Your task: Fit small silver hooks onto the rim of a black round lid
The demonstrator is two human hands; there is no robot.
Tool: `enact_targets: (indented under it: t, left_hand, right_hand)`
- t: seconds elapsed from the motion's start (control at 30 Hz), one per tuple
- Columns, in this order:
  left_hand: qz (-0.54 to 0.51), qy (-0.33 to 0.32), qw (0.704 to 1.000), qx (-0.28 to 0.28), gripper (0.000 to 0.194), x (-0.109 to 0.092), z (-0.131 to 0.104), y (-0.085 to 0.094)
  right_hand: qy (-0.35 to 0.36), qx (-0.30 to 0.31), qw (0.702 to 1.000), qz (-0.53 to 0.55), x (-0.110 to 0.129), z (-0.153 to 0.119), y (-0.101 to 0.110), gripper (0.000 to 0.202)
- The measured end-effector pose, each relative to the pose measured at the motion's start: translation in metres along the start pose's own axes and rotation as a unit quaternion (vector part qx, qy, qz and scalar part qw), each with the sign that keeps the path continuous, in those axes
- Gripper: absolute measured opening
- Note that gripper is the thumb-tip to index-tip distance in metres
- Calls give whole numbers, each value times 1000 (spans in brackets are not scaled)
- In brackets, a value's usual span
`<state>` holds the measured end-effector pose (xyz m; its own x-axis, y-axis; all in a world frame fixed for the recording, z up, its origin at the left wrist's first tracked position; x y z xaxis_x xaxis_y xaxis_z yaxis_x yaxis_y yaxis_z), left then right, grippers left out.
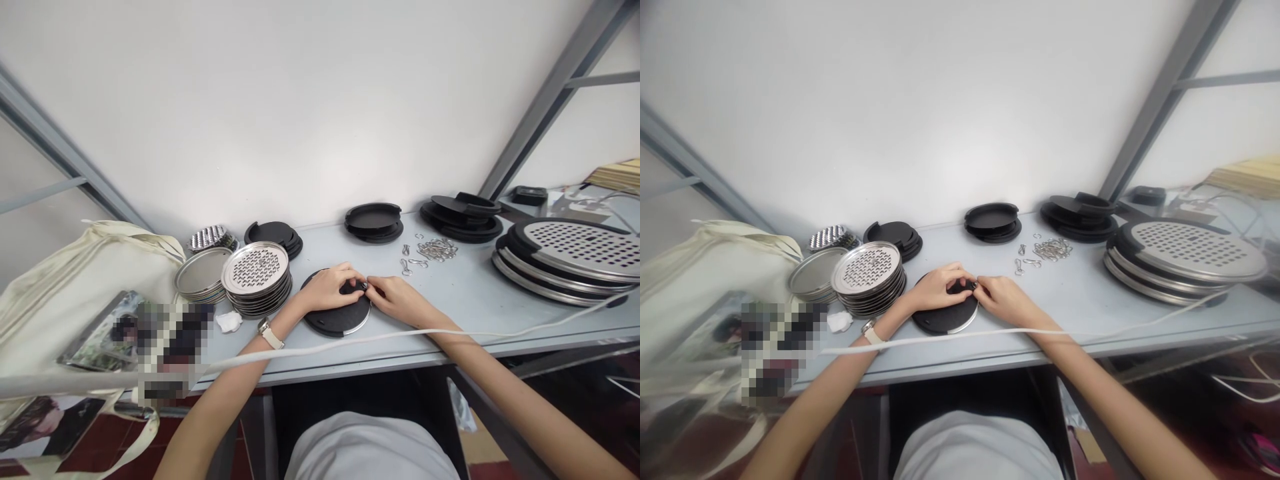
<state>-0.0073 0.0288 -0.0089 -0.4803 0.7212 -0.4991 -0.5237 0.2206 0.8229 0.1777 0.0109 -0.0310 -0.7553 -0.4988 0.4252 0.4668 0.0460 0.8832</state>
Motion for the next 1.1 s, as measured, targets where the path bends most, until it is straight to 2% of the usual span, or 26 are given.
enact_targets:
  t: [0.43, 0.7, 1.1]
  left_hand:
    - [-27, -24, 999, 11, 28, 6, 0, -2]
    - [-60, -38, 997, 17, 31, 6, 1, -2]
    - [-98, -30, 994, 27, 32, 5, 0, -1]
  right_hand:
    - [9, -3, 1000, -13, 0, -1, 1, 24]
    - [-9, 0, 1000, 11, 0, -1, 3, 27]
    - [-16, 7, 1000, 23, 1, -1, 4, 28]
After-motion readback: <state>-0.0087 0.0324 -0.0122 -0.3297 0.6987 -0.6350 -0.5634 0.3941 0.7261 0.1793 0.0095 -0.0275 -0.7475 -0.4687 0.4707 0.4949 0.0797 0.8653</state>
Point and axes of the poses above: each hand's wrist, its own z-axis towards the middle knuckle, its own y-axis out of the back of the hand, x = y × z, the point moved 1 cm from there along z, towards the middle knuckle, and after that the axes turned 2 degrees about -y, right-handed, at the moved point
